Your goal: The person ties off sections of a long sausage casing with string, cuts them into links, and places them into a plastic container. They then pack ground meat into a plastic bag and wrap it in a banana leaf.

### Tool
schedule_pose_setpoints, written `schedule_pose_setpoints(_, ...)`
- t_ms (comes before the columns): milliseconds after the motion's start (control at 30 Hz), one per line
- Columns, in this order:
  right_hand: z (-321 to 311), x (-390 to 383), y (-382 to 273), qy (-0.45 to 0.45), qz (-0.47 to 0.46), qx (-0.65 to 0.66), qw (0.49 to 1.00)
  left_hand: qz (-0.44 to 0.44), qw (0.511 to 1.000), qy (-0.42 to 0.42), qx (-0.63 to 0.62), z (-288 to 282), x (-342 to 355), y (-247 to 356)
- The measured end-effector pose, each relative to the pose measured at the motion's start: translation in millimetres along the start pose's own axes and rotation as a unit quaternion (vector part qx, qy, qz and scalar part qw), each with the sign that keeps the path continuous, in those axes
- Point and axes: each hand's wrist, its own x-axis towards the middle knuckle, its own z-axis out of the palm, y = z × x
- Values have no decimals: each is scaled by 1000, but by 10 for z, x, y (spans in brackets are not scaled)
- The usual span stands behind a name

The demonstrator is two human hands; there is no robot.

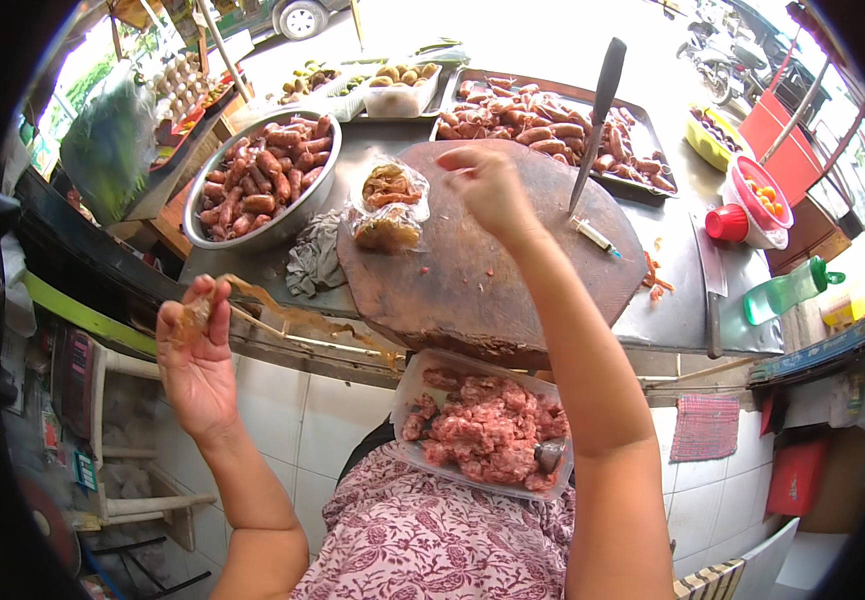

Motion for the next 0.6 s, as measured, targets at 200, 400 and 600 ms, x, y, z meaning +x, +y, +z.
schedule_pose_setpoints(200,626,76,278,-12,-86,-254,963,137,988,-64,-23,615,799,119)
schedule_pose_setpoints(400,114,1,64,11,50,60,997,272,921,-270,-75,1388,2858,184)
schedule_pose_setpoints(600,-513,-467,-159,97,48,258,960,148,961,-234,-21,1798,3829,-895)
